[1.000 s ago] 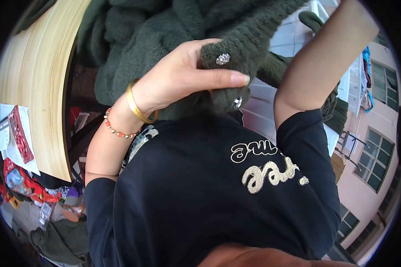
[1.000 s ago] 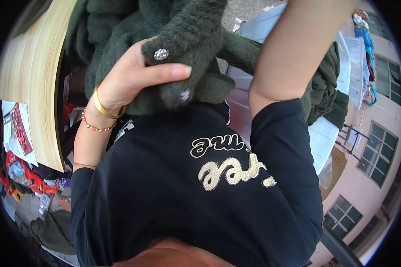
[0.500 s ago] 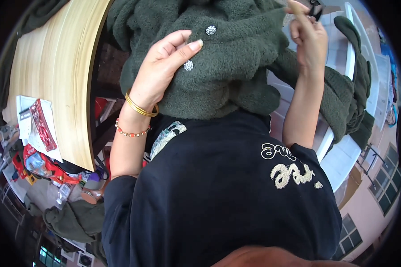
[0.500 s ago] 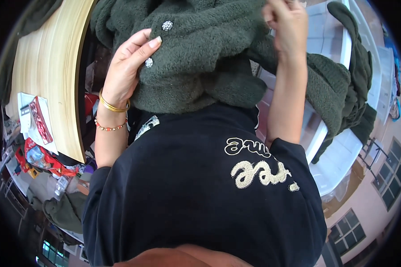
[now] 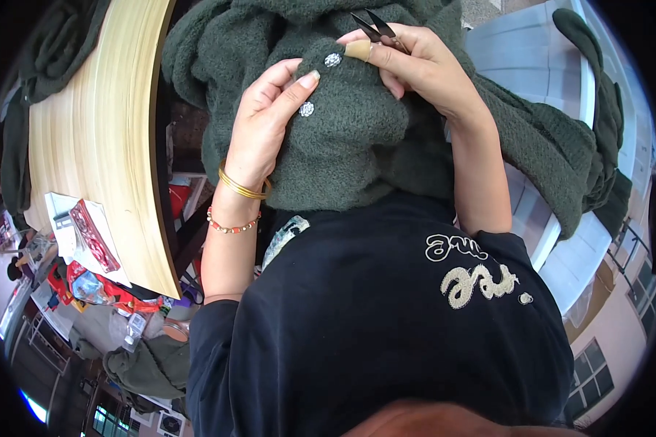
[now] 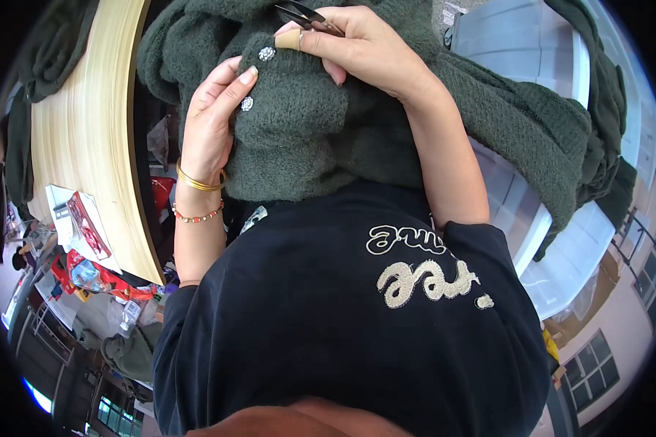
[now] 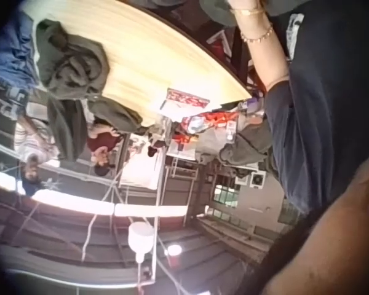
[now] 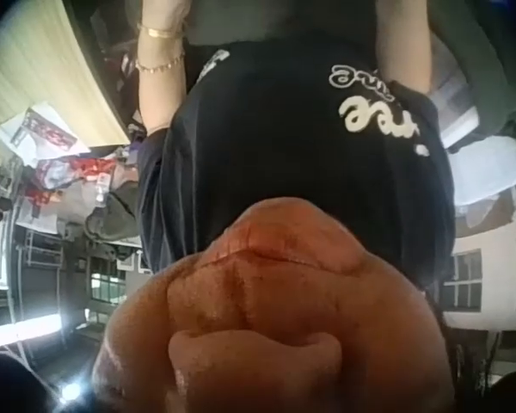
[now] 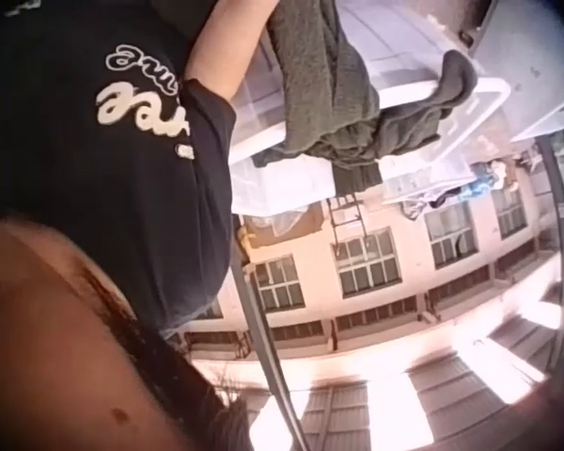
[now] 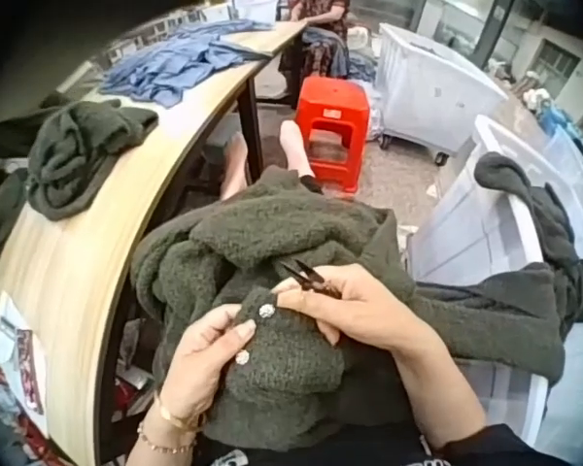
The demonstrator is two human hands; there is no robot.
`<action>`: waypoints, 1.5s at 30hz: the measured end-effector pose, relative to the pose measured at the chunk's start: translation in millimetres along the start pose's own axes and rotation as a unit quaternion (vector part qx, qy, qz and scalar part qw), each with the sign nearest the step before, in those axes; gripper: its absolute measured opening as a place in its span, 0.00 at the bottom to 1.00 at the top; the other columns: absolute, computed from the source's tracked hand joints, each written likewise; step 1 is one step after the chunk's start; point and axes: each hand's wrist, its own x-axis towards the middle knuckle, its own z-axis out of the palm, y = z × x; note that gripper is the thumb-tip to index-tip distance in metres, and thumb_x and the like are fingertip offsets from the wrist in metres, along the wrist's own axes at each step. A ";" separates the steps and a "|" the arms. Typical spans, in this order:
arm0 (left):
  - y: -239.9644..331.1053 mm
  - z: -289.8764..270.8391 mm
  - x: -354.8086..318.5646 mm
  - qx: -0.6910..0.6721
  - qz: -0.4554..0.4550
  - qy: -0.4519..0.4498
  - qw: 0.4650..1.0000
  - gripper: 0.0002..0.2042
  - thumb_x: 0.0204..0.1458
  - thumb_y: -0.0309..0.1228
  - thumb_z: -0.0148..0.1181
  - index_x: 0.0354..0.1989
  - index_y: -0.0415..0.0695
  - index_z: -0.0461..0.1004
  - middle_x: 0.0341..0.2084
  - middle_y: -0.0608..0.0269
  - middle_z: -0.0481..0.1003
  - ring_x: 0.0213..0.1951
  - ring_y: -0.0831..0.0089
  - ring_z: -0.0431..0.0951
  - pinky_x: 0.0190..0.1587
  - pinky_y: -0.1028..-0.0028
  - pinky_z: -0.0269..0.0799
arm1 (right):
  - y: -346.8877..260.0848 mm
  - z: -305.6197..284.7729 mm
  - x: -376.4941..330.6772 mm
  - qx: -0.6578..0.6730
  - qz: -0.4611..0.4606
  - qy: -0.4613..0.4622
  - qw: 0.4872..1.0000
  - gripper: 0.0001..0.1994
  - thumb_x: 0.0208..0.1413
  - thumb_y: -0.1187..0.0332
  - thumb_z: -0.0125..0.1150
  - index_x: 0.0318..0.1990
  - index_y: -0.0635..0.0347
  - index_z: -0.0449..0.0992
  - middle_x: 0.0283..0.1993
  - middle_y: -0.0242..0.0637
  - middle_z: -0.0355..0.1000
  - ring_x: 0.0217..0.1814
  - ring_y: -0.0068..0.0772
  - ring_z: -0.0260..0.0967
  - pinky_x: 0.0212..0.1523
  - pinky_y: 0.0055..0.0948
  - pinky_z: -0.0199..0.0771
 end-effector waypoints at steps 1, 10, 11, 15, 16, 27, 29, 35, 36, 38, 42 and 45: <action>-1.0 -1.6 1.9 0.026 0.012 0.017 0.999 0.13 0.60 0.27 0.57 0.52 0.39 0.73 0.35 0.73 0.74 0.35 0.89 0.70 0.40 0.86 0.67 | 0.1 1.9 -0.2 0.004 -0.013 0.010 1.000 0.13 0.61 0.65 0.58 0.49 0.60 0.79 0.18 0.20 0.65 0.18 0.10 0.58 0.21 0.14 0.56; 18.4 20.1 8.1 0.398 0.305 0.100 0.859 0.14 0.50 0.26 0.67 0.47 0.43 0.77 0.42 0.60 0.74 0.40 0.71 0.76 0.37 0.77 0.73 | -6.3 5.7 -4.0 0.018 -0.057 0.047 0.997 0.16 0.60 0.71 0.57 0.55 0.62 0.73 0.39 0.29 0.74 0.26 0.11 0.61 0.28 0.13 0.61; 18.2 21.6 8.9 0.399 0.301 0.107 0.860 0.13 0.48 0.27 0.68 0.43 0.42 0.78 0.40 0.59 0.75 0.40 0.67 0.77 0.38 0.73 0.74 | -12.3 8.1 -5.7 0.016 -0.056 0.042 0.997 0.16 0.60 0.71 0.57 0.55 0.62 0.73 0.39 0.29 0.74 0.26 0.11 0.61 0.28 0.13 0.61; 18.4 21.0 12.3 0.424 0.338 0.084 0.836 0.13 0.48 0.30 0.69 0.42 0.42 0.78 0.40 0.57 0.75 0.40 0.63 0.77 0.40 0.71 0.74 | -26.0 15.8 -10.9 0.137 -0.063 0.055 0.987 0.16 0.60 0.74 0.60 0.55 0.66 0.70 0.35 0.29 0.74 0.24 0.11 0.64 0.24 0.12 0.63; 16.9 20.6 11.7 0.423 0.336 0.089 0.837 0.13 0.48 0.30 0.69 0.42 0.42 0.78 0.40 0.57 0.75 0.40 0.63 0.77 0.40 0.71 0.74 | -26.4 15.9 -11.0 0.130 -0.076 0.058 0.987 0.17 0.60 0.75 0.60 0.56 0.66 0.69 0.36 0.29 0.73 0.25 0.11 0.64 0.25 0.12 0.63; 11.9 18.9 11.7 0.328 0.364 0.177 0.854 0.15 0.43 0.27 0.73 0.40 0.43 0.77 0.47 0.57 0.68 0.46 0.66 0.73 0.41 0.73 0.76 | -24.3 19.3 -9.9 0.140 -0.064 0.068 0.986 0.19 0.60 0.76 0.59 0.58 0.66 0.67 0.37 0.32 0.74 0.26 0.12 0.66 0.26 0.12 0.65; 7.8 16.2 10.9 0.331 0.337 0.153 0.868 0.14 0.44 0.26 0.72 0.40 0.43 0.78 0.48 0.57 0.69 0.46 0.68 0.74 0.43 0.74 0.77 | -25.8 21.2 -10.3 0.136 -0.076 0.059 0.986 0.19 0.60 0.76 0.59 0.58 0.66 0.67 0.38 0.32 0.73 0.28 0.12 0.66 0.27 0.12 0.65; 15.4 14.9 2.9 0.094 0.178 0.048 0.978 0.10 0.50 0.22 0.67 0.41 0.37 0.79 0.48 0.59 0.72 0.44 0.77 0.77 0.46 0.79 0.76 | -24.4 22.5 -15.3 0.120 -0.093 0.027 0.988 0.21 0.60 0.75 0.58 0.60 0.66 0.65 0.41 0.30 0.70 0.36 0.13 0.66 0.35 0.14 0.66; 16.4 12.9 2.0 0.080 0.138 0.018 0.987 0.09 0.51 0.21 0.66 0.41 0.36 0.79 0.48 0.59 0.72 0.44 0.77 0.78 0.46 0.80 0.76 | -23.7 22.1 -15.5 0.122 -0.101 0.018 0.987 0.21 0.60 0.75 0.58 0.61 0.66 0.65 0.41 0.30 0.70 0.37 0.13 0.66 0.36 0.14 0.66; 13.8 12.7 3.0 0.021 0.134 0.010 0.991 0.09 0.50 0.20 0.66 0.40 0.36 0.79 0.48 0.57 0.74 0.43 0.77 0.78 0.46 0.80 0.75 | -7.7 20.4 1.2 0.123 -0.107 0.008 0.987 0.21 0.61 0.75 0.58 0.61 0.66 0.65 0.41 0.30 0.70 0.37 0.14 0.66 0.38 0.14 0.66; 14.3 8.7 2.9 -0.022 0.109 -0.018 0.994 0.08 0.50 0.19 0.66 0.39 0.36 0.80 0.44 0.57 0.77 0.42 0.78 0.78 0.46 0.80 0.75 | 36.1 18.6 44.6 0.198 -0.528 -0.160 0.810 0.21 0.61 0.76 0.57 0.61 0.66 0.64 0.40 0.31 0.70 0.38 0.15 0.66 0.40 0.15 0.66; 11.6 10.1 3.6 0.033 0.173 0.018 0.984 0.07 0.50 0.19 0.65 0.38 0.35 0.80 0.41 0.58 0.79 0.42 0.78 0.78 0.46 0.80 0.75 | 38.4 17.7 42.9 0.219 -0.521 -0.141 0.813 0.21 0.61 0.77 0.56 0.61 0.66 0.64 0.39 0.31 0.70 0.37 0.16 0.66 0.40 0.15 0.66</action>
